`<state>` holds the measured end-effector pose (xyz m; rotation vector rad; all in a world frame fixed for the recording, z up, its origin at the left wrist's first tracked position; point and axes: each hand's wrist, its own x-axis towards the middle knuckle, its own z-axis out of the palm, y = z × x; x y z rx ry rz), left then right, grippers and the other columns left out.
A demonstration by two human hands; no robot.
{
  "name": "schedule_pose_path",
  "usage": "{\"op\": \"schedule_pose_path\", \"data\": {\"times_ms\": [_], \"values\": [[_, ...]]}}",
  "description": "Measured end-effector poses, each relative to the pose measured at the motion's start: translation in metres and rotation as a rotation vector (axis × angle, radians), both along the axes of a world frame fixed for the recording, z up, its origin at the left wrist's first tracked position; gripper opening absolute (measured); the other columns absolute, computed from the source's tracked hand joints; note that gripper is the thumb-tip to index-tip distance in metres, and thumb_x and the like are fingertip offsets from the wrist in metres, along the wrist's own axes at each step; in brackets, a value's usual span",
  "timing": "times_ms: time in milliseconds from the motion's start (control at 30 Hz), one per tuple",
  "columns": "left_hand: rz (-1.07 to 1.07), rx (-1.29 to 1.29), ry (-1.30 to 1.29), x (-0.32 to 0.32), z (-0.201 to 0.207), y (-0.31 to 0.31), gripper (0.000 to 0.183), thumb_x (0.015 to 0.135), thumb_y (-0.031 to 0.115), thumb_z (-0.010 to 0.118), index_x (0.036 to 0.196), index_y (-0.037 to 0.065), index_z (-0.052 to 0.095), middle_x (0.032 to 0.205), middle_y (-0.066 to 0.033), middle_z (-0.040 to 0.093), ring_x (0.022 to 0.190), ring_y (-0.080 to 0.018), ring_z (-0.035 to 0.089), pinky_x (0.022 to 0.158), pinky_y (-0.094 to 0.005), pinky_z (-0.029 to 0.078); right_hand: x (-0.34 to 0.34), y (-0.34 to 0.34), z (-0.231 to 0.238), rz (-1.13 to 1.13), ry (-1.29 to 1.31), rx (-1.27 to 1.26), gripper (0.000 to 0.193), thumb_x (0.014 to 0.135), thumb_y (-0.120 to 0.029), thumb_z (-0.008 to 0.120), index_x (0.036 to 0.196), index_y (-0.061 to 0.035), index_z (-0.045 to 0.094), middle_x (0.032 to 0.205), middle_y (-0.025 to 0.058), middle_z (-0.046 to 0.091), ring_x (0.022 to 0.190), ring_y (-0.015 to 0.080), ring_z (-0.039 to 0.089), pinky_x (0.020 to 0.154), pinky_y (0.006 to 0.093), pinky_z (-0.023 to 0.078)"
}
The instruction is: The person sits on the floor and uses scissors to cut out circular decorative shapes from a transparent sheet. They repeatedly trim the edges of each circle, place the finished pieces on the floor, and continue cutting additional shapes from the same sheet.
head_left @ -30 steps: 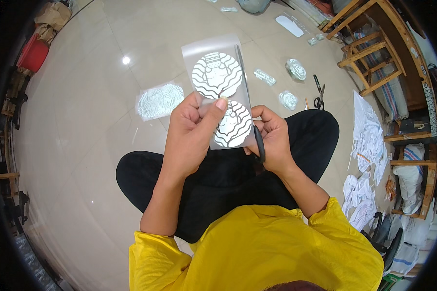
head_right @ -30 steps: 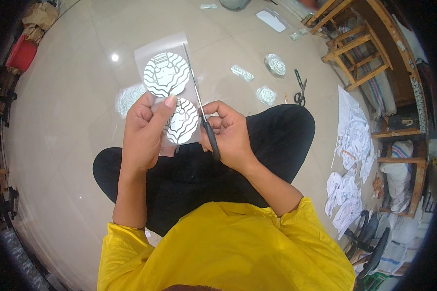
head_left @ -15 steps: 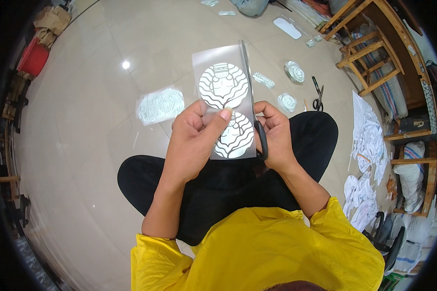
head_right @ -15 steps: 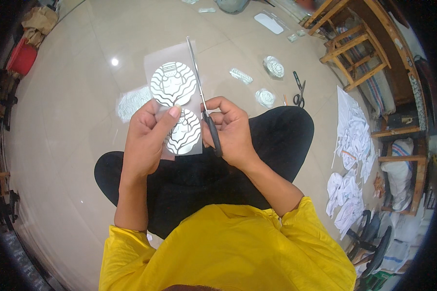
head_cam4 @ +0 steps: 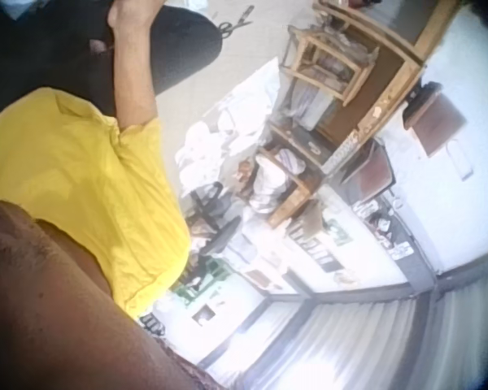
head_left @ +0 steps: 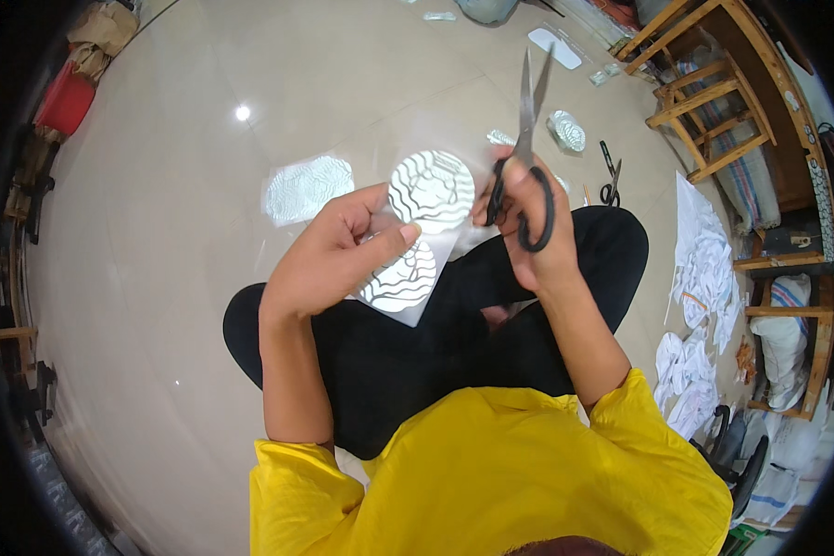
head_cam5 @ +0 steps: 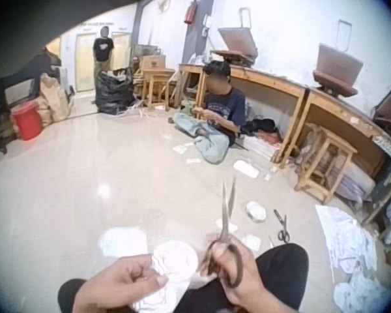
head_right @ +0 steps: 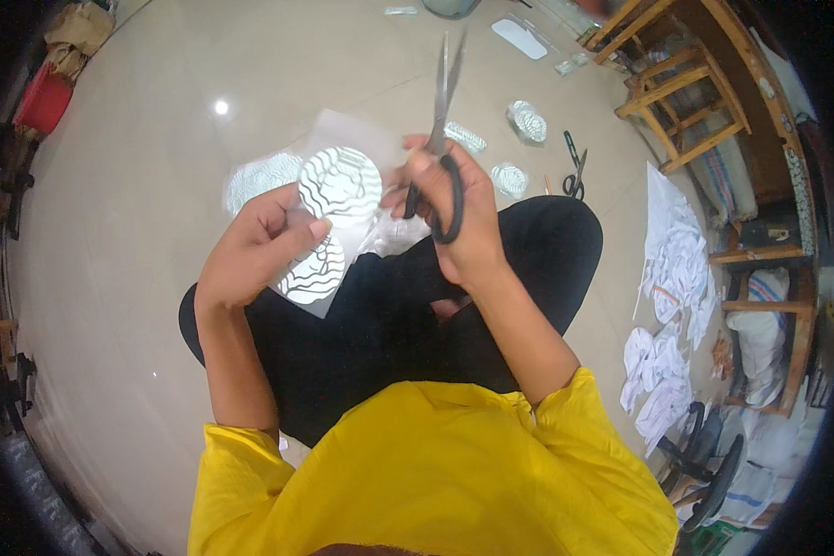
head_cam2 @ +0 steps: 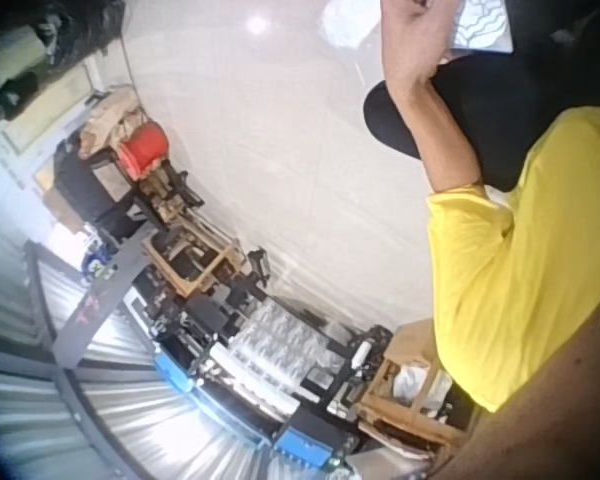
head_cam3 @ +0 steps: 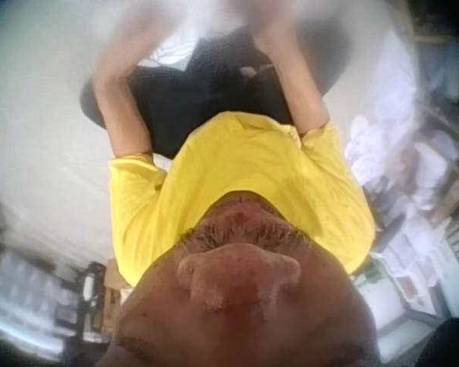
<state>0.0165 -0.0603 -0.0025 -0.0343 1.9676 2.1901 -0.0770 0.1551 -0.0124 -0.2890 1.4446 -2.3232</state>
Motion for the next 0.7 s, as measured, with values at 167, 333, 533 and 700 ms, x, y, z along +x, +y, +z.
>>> {"op": "schedule_pose_path", "data": {"times_ms": [167,333,533,700], "values": [[-0.188,-0.044,-0.017,-0.005,-0.002,-0.013,0.031,0.101,0.020,0.062,0.121,-0.003,0.064,0.094,-0.0016,0.070,0.078,-0.0044,0.062,0.067,-0.0195,0.048,-0.008,-0.002,0.000,0.057,0.028,0.164,0.036,0.089,-0.009,0.078,0.118,0.0000,0.061,0.082,0.0043,0.067,0.069,0.0107,0.062,0.064,0.0254,0.050],[0.126,0.785,-0.049,-0.015,-0.013,-0.011,0.050,0.107,0.028,0.041,0.141,-0.008,0.049,0.127,-0.0172,0.065,0.114,-0.0237,0.066,0.101,-0.0351,0.051,-0.009,-0.017,-0.002,-0.171,0.042,0.092,0.038,0.086,-0.004,0.079,0.117,-0.0012,0.058,0.082,0.0052,0.067,0.068,0.0095,0.061,0.061,0.0229,0.049],[0.296,0.581,0.403,-0.028,-0.043,0.045,0.055,0.098,0.011,0.058,0.148,-0.005,0.040,0.136,-0.0158,0.059,0.126,-0.0235,0.059,0.110,-0.0395,0.048,-0.005,-0.043,-0.001,-0.396,0.102,-0.011,0.036,0.088,-0.002,0.077,0.117,-0.0016,0.056,0.084,0.0059,0.068,0.069,0.0108,0.062,0.064,0.0259,0.050],[0.456,0.226,0.198,-0.025,-0.033,0.054,0.051,0.102,0.026,0.064,0.141,-0.002,0.047,0.126,-0.0122,0.063,0.124,-0.0200,0.058,0.105,-0.0376,0.051,0.002,-0.037,-0.004,-0.268,0.221,0.057,0.040,0.087,0.001,0.077,0.120,0.0007,0.055,0.088,0.0090,0.071,0.077,0.0093,0.066,0.069,0.0214,0.051]]}}
